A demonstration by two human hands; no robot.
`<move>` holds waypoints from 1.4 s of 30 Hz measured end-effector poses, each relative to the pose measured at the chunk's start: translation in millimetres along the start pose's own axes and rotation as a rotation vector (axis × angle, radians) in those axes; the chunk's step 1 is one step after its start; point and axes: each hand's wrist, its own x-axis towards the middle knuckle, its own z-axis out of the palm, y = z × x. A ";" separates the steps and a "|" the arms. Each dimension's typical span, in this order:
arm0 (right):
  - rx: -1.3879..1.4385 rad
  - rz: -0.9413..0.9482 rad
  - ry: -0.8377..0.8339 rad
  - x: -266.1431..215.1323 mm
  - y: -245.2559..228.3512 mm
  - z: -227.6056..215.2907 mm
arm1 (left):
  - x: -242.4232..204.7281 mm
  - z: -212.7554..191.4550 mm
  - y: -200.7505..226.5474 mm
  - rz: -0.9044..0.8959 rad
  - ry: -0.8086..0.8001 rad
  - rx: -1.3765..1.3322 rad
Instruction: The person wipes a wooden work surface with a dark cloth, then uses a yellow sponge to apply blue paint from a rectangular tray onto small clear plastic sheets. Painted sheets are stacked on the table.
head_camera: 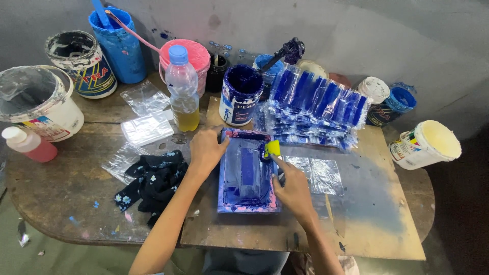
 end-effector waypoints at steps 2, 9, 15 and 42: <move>0.005 -0.004 0.001 -1.4 -0.3 0.7 | -0.7 3.5 -2.4 -0.013 0.002 0.013; -0.003 -0.012 0.000 0.4 3.1 3.5 | 0.7 10.1 -15.1 0.016 0.004 -0.029; -0.028 -0.007 -0.003 -0.6 -0.3 2.6 | 0.6 3.9 -6.0 -0.006 0.003 0.010; -0.292 -0.229 0.445 125.0 -28.9 -95.4 | -6.2 -6.5 0.7 0.043 0.068 -0.018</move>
